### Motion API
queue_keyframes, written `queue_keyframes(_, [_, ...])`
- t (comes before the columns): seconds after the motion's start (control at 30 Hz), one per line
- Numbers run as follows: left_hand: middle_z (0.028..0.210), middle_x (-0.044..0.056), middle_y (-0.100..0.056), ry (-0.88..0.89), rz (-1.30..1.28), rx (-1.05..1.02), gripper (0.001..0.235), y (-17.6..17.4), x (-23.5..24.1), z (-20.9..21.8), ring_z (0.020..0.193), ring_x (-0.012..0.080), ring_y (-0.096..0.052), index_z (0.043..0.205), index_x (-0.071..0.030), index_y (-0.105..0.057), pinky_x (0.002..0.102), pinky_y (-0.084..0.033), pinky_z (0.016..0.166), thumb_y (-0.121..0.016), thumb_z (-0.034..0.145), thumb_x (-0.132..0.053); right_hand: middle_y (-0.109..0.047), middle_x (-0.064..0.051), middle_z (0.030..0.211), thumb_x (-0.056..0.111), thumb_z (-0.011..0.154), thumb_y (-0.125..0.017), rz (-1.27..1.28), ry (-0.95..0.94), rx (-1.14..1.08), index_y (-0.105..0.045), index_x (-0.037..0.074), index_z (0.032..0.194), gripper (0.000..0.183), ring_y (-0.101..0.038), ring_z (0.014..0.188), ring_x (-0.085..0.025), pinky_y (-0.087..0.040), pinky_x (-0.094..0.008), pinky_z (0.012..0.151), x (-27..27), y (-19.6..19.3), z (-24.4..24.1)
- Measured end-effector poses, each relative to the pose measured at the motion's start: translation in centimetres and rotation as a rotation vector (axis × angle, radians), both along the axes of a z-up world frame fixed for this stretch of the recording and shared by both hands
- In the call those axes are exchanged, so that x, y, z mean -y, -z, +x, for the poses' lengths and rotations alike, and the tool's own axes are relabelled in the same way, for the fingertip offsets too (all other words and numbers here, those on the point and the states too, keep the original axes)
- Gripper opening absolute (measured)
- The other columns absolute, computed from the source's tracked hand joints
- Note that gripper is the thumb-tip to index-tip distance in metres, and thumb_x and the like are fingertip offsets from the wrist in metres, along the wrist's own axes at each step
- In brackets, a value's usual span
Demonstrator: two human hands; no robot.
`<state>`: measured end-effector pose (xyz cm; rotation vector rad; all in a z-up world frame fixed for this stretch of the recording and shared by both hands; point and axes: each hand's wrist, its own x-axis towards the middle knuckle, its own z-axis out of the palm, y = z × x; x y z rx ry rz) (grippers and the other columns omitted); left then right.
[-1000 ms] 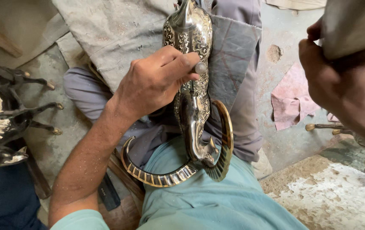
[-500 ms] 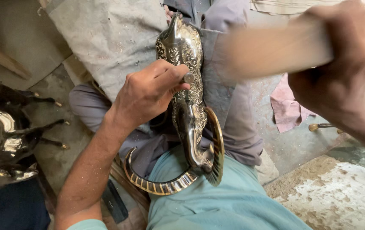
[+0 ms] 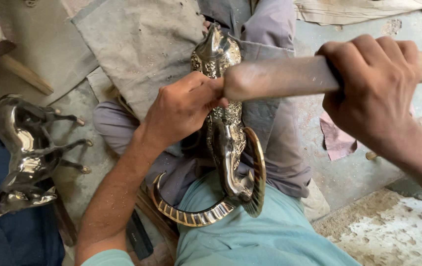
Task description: The person uses a hammer and chisel to engrave intricate patterns onto a metal goat head sculpture. They hold the sculpture steady with one hand while striking the chisel with the other to create detailed designs.
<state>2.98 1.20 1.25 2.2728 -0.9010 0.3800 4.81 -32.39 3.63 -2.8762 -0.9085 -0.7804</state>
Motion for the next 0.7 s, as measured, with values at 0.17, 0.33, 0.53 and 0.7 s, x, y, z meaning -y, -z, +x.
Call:
queue_keyframes(0.17, [0.092, 0.005, -0.067, -0.115, -0.137, 0.006, 0.037, 0.2, 0.6, -0.3, 0.076, 0.0144, -0.068, 0.128, -0.008, -0.059, 0.032, -0.053, 0.063, -0.078, 0.103, -0.027, -0.065, -0.01, 0.086, 0.003, 0.097, -0.069, 0.056, 0.064, -0.226, -0.066, 0.007, 0.118, 0.022, -0.06, 0.067, -0.021, -0.046, -0.038, 0.064, -1.3, -2.0, 2.2])
queue_keyframes(0.33, [0.088, 0.005, -0.066, -0.104, -0.055, 0.024, 0.033, 0.9, 0.4, -0.7, 0.073, 0.0138, -0.065, 0.127, -0.008, -0.061, 0.03, -0.051, 0.059, -0.076, 0.105, -0.026, -0.065, -0.011, 0.088, 0.0, 0.092, -0.071, 0.299, -0.067, -0.356, -0.065, 0.006, 0.115, 0.024, -0.061, 0.072, -0.023, -0.049, -0.038, 0.067, 0.1, -2.7, -0.2])
queue_keyframes(0.53, [0.095, 0.004, -0.07, -0.113, -0.193, 0.036, 0.029, 0.4, 0.4, -0.1, 0.079, 0.0109, -0.071, 0.126, -0.009, -0.06, 0.026, -0.057, 0.062, -0.074, 0.108, -0.027, -0.064, -0.013, 0.091, -0.005, 0.087, -0.072, -0.059, 0.036, -0.115, -0.064, 0.004, 0.112, 0.028, -0.062, 0.078, -0.026, -0.053, -0.038, 0.071, -0.5, -2.5, -1.2])
queue_keyframes(0.7, [0.097, 0.006, -0.068, -0.03, -0.111, 0.014, 0.035, -0.6, 0.2, 0.0, 0.08, 0.0169, -0.07, 0.132, -0.007, -0.059, 0.033, -0.056, 0.068, -0.078, 0.106, -0.023, -0.064, -0.013, 0.08, -0.008, 0.082, -0.077, -0.148, 0.105, -0.046, -0.069, 0.002, 0.107, 0.028, -0.061, 0.069, -0.026, -0.051, -0.043, 0.063, -1.9, -1.3, 1.1])
